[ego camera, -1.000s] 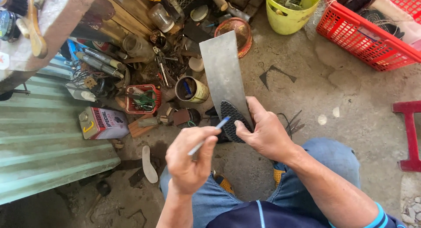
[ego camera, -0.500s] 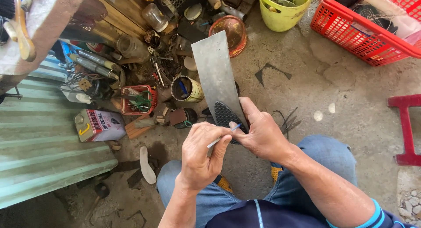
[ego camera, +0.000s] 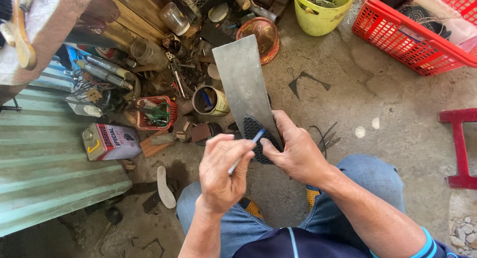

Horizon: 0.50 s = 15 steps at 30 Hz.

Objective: The person traces a shoe sole template onto a piece of material and then cuts it out using scissors.

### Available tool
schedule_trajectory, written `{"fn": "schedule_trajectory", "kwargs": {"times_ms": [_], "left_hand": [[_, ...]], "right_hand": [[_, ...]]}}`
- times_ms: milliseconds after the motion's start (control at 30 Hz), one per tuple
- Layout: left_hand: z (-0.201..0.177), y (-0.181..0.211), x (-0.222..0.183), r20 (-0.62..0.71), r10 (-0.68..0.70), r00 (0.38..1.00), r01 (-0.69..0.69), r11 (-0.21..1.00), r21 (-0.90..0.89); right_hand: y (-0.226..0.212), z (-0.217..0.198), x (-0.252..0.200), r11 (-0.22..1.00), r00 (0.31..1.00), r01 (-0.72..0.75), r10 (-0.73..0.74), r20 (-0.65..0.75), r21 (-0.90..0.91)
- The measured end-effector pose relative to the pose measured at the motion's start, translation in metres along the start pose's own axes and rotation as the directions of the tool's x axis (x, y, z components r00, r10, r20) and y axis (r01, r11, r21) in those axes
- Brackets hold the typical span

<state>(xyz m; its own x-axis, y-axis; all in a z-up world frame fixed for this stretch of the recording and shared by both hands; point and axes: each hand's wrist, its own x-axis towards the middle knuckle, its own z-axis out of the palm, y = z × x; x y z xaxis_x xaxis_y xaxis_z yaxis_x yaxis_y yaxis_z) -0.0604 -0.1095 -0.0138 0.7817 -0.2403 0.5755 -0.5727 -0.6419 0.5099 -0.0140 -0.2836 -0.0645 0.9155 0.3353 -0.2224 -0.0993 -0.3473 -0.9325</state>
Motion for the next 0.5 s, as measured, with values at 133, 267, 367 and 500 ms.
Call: {"fn": "schedule_trajectory", "kwargs": {"times_ms": [133, 267, 367, 500], "left_hand": [[0.002, 0.000, 0.000, 0.025, -0.010, 1.000, 0.011, 0.999, -0.036], [0.006, -0.011, 0.000, -0.099, 0.014, 0.995, -0.015, 1.000, -0.017], [0.012, -0.012, -0.002, -0.183, 0.035, 0.982, -0.045, 0.998, -0.053], [0.017, -0.011, -0.003, -0.174, 0.023, 0.985, -0.040, 0.995, -0.097]], "right_hand": [[-0.006, -0.001, 0.000, 0.997, 1.000, -0.025, 0.025, 0.005, 0.068], [-0.008, 0.002, 0.003, 0.950, 1.000, 0.006, -0.005, -0.003, 0.313], [-0.006, 0.004, 0.006, 0.919, 0.999, -0.030, 0.034, -0.003, 0.392], [-0.008, 0.004, 0.008, 0.883, 1.000, 0.024, -0.024, -0.006, 0.469]]}}
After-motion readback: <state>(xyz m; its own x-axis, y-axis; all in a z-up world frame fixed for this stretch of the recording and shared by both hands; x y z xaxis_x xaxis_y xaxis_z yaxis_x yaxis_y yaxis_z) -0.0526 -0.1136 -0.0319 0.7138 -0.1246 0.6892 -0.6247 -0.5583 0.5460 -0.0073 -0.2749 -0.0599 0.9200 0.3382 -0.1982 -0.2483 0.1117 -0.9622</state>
